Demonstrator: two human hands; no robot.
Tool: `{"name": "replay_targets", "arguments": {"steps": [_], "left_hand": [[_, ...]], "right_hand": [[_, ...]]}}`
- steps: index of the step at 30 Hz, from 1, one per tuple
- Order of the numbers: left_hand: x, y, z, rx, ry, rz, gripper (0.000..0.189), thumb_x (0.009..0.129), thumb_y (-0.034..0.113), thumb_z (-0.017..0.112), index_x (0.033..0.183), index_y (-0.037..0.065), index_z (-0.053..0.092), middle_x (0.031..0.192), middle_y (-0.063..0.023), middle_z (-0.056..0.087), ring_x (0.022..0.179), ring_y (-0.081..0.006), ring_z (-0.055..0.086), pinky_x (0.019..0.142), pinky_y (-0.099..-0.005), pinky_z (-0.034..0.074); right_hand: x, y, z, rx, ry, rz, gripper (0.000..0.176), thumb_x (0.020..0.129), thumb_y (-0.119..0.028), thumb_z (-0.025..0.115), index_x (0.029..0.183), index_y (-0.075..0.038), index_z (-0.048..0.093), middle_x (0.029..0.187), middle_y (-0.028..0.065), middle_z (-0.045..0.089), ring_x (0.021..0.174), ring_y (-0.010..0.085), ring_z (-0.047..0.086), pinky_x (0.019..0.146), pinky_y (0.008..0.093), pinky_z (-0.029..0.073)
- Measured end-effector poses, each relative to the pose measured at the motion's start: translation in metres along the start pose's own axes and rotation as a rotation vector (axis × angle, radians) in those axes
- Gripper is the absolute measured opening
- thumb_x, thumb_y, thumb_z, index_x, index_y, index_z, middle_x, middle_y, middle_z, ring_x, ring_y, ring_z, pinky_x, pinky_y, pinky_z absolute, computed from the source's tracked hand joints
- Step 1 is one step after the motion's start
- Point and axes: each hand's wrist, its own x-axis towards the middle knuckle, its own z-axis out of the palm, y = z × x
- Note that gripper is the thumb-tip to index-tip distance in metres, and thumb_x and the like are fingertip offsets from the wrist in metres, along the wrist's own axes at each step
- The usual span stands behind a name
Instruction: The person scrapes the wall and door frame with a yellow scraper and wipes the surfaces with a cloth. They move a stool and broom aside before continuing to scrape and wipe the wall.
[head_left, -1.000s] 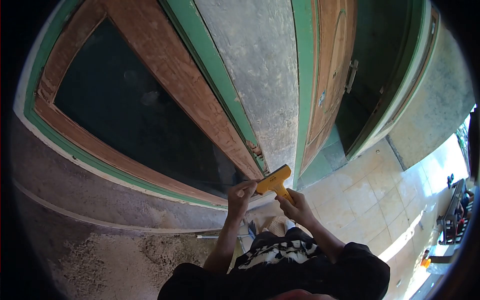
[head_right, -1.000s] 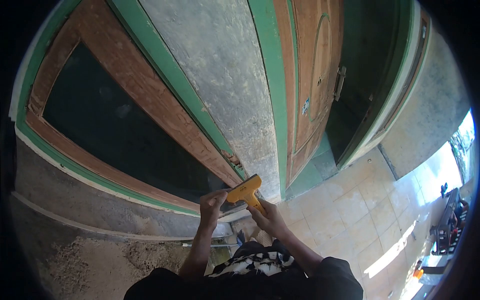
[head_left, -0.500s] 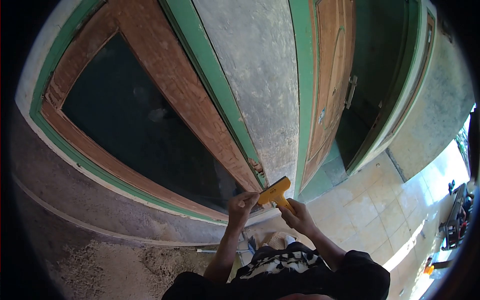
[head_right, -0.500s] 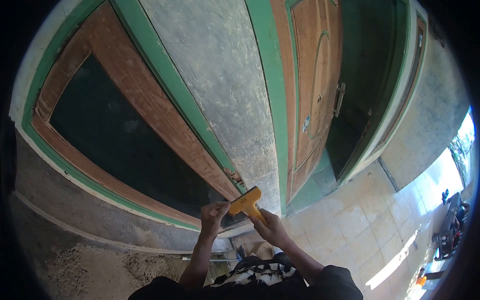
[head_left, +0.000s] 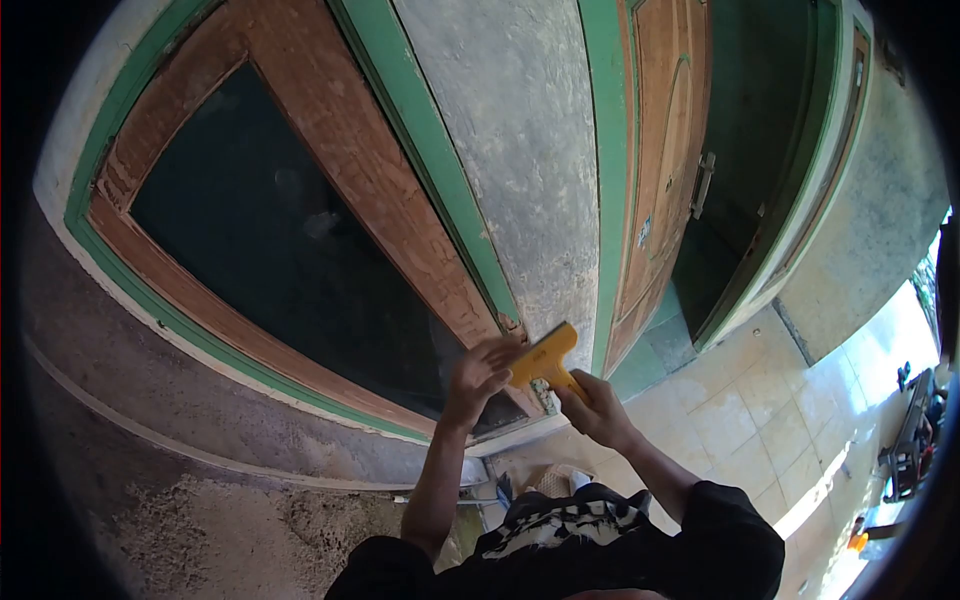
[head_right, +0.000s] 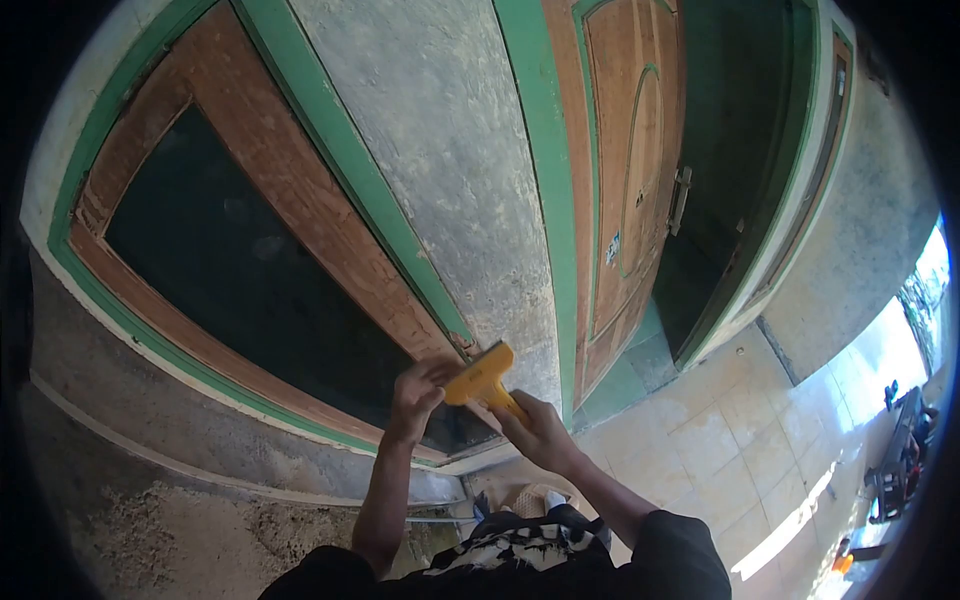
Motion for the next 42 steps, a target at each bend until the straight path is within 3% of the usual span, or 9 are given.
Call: {"name": "replay_targets", "arguments": {"steps": [1,4,8,15,21,24,29,38,42], "left_hand": [[0.009,0.001,0.008,-0.256,-0.033,0.197,0.053,0.098,0.028,0.069,0.138,-0.004,0.056,0.124,-0.0172,0.067,0.113,-0.0246,0.067,0.104,-0.0399,0.049],[0.031,-0.004,0.018,-0.291,-0.078,0.214,0.072,0.099,0.045,0.061,0.150,-0.002,0.041,0.148,-0.0241,0.050,0.128,-0.0341,0.059,0.112,-0.0482,0.044],[0.057,0.040,0.045,-0.338,-0.103,0.223,0.065,0.105,0.046,0.038,0.149,-0.003,0.042,0.148,-0.0304,0.050,0.122,-0.0406,0.062,0.109,-0.0521,0.046],[0.065,0.056,0.050,-0.330,-0.117,0.204,0.060,0.104,0.037,0.042,0.147,-0.003,0.044,0.141,-0.0316,0.056,0.111,-0.0400,0.068,0.107,-0.0514,0.048],[0.069,0.057,0.051,-0.306,-0.089,0.153,0.060,0.104,0.037,0.047,0.146,-0.006,0.044,0.140,-0.0303,0.057,0.111,-0.0374,0.068,0.104,-0.0447,0.050],[0.080,0.049,0.049,-0.255,-0.182,0.252,0.059,0.105,0.037,0.050,0.144,-0.007,0.045,0.139,-0.0260,0.060,0.111,-0.0312,0.067,0.103,-0.0398,0.051],[0.093,0.038,0.052,-0.181,-0.087,0.112,0.041,0.110,0.026,0.048,0.136,-0.005,0.053,0.129,-0.0134,0.067,0.103,-0.0120,0.065,0.090,-0.0274,0.053],[0.105,0.020,0.057,-0.200,-0.049,0.017,0.033,0.111,0.026,0.044,0.123,-0.001,0.059,0.109,-0.0094,0.069,0.098,-0.0133,0.064,0.090,-0.0281,0.051],[0.104,0.021,0.056,-0.214,-0.058,-0.011,0.033,0.111,0.026,0.043,0.123,-0.001,0.059,0.109,-0.0100,0.070,0.098,-0.0138,0.064,0.091,-0.0287,0.051]], "right_hand": [[0.004,-0.009,0.005,0.000,0.000,0.002,0.030,0.106,-0.028,0.059,0.104,0.002,0.060,0.070,0.0019,0.053,0.063,0.0080,0.047,0.056,0.0281,0.040],[0.019,-0.039,0.021,0.358,-0.066,-0.075,0.034,0.111,-0.035,0.045,0.112,-0.001,0.052,0.070,-0.0010,0.048,0.051,0.0072,0.043,0.047,0.0230,0.037],[0.033,-0.065,0.034,0.395,-0.057,-0.221,0.031,0.111,-0.034,0.044,0.108,-0.003,0.049,0.072,0.0007,0.049,0.051,0.0078,0.044,0.048,0.0234,0.038],[0.036,-0.070,0.030,0.330,0.005,-0.297,0.030,0.111,-0.033,0.044,0.105,-0.005,0.047,0.072,0.0005,0.049,0.051,0.0075,0.044,0.048,0.0232,0.038],[0.041,-0.066,0.027,0.375,-0.007,-0.296,0.028,0.111,-0.032,0.043,0.108,-0.005,0.046,0.070,-0.0009,0.046,0.050,0.0062,0.040,0.046,0.0226,0.035],[0.058,-0.066,0.015,0.417,0.081,-0.258,0.028,0.111,-0.030,0.044,0.111,-0.003,0.048,0.070,-0.0015,0.046,0.049,0.0051,0.039,0.043,0.0212,0.032],[0.082,-0.070,-0.002,0.409,0.092,-0.274,0.025,0.110,-0.026,0.043,0.113,-0.002,0.050,0.072,-0.0012,0.047,0.048,0.0049,0.042,0.039,0.0216,0.033],[0.094,-0.047,0.005,0.272,0.305,-0.298,0.017,0.110,-0.017,0.044,0.111,-0.001,0.050,0.072,0.0028,0.054,0.050,0.0077,0.050,0.043,0.0257,0.039],[0.099,-0.038,0.008,0.184,0.352,-0.361,0.015,0.111,-0.014,0.040,0.113,-0.002,0.048,0.071,-0.0025,0.048,0.048,0.0027,0.040,0.041,0.0211,0.032]]}}
